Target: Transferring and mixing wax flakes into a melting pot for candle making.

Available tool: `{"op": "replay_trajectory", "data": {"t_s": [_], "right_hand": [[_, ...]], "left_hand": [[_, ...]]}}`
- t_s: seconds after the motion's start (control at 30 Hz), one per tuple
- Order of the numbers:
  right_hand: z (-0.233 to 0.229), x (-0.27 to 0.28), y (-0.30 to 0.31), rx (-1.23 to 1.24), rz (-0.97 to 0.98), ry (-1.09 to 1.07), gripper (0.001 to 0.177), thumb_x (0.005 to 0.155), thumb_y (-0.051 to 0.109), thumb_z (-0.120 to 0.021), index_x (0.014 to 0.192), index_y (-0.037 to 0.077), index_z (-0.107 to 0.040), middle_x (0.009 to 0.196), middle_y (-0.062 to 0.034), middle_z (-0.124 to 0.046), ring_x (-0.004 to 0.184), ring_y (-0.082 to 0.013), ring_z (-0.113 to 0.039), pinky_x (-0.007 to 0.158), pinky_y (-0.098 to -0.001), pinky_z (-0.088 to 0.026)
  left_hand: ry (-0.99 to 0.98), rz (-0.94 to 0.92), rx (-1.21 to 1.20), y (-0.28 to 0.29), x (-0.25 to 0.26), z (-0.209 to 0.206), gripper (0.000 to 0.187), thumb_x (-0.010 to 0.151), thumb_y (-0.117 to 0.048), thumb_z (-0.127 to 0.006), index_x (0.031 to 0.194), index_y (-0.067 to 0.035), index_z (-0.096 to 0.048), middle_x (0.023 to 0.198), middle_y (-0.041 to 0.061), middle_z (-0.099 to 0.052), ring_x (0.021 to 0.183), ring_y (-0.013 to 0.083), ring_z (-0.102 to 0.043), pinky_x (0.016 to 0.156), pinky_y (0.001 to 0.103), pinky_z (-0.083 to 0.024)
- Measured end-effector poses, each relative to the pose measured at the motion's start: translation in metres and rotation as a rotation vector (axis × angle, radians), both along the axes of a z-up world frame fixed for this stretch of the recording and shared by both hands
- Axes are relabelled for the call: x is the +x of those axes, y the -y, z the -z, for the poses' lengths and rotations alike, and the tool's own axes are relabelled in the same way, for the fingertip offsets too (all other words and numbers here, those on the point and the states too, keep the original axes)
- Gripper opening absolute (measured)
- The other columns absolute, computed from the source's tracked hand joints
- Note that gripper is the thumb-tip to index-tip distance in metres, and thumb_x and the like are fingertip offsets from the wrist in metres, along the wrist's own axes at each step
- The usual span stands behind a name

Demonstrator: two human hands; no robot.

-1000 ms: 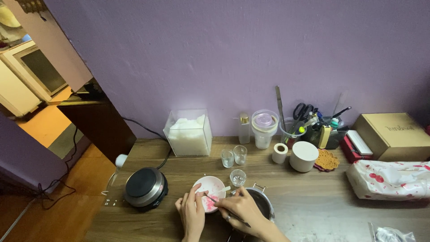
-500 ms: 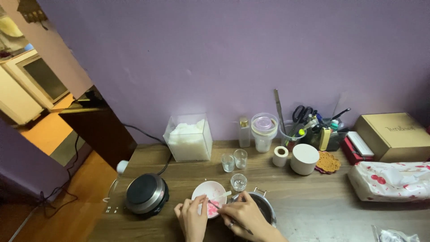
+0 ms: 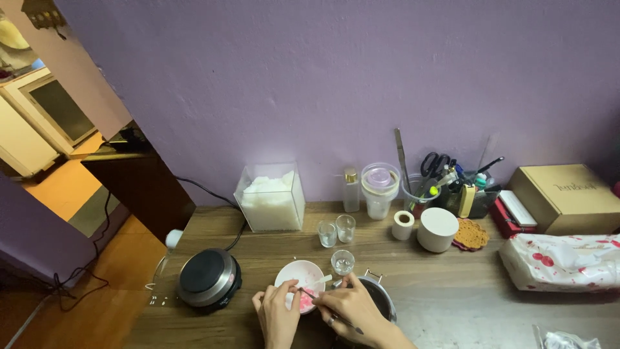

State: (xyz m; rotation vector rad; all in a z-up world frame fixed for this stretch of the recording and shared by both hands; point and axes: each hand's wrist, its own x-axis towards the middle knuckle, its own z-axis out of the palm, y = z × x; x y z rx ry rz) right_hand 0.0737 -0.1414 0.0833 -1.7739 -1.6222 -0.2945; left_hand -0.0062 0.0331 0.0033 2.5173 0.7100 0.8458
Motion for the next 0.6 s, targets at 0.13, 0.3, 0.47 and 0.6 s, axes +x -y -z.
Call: {"op": "replay_trajectory", "data": {"t_s": [0.13, 0.3, 0.47, 0.6], "right_hand": [[-0.004, -0.002, 0.000, 0.080, 0.023, -0.028, 0.016, 0.079, 0.007, -0.056, 0.092, 0.011, -0.064, 0.073, 0.0010, -0.069, 0.057, -0.0172, -0.057, 0.070, -0.0316, -0.033], [0.006, 0.014, 0.010, -0.043, 0.008, -0.081, 0.042, 0.063, 0.004, -0.048, 0.100, 0.015, -0.065, 0.067, 0.0139, -0.064, 0.053, -0.0088, -0.058, 0.072, -0.0303, -0.030], [0.009, 0.020, 0.054, 0.077, 0.243, -0.265, 0.034, 0.071, 0.027, -0.056, 0.102, 0.024, -0.069, 0.099, 0.0059, -0.076, 0.068, -0.0150, -0.051, 0.069, -0.0286, -0.040], [0.037, 0.032, 0.081, -0.075, 0.517, -0.358, 0.018, 0.072, 0.040, -0.069, 0.087, 0.033, -0.075, 0.078, 0.0131, -0.076, 0.072, -0.0128, -0.058, 0.061, -0.0294, -0.051]], "left_hand": [[0.051, 0.029, 0.065, 0.003, -0.003, -0.006, 0.014, 0.072, -0.020, -0.066, 0.084, -0.025, -0.071, 0.077, -0.009, -0.073, 0.074, 0.0134, -0.058, 0.084, 0.035, -0.032], [0.154, 0.035, 0.149, 0.004, -0.002, -0.007, 0.005, 0.074, -0.026, -0.070, 0.078, -0.024, -0.073, 0.071, -0.009, -0.071, 0.066, 0.0133, -0.056, 0.078, 0.034, -0.033], [0.193, 0.041, 0.135, 0.011, -0.004, -0.015, 0.009, 0.072, -0.026, -0.073, 0.065, -0.023, -0.067, 0.049, -0.005, -0.061, 0.046, 0.0173, -0.048, 0.064, 0.033, -0.035], [0.208, 0.148, 0.169, 0.018, -0.003, -0.026, 0.008, 0.078, -0.021, -0.066, 0.085, -0.019, -0.069, 0.084, -0.007, -0.070, 0.075, 0.0133, -0.059, 0.072, 0.032, -0.034]]}}
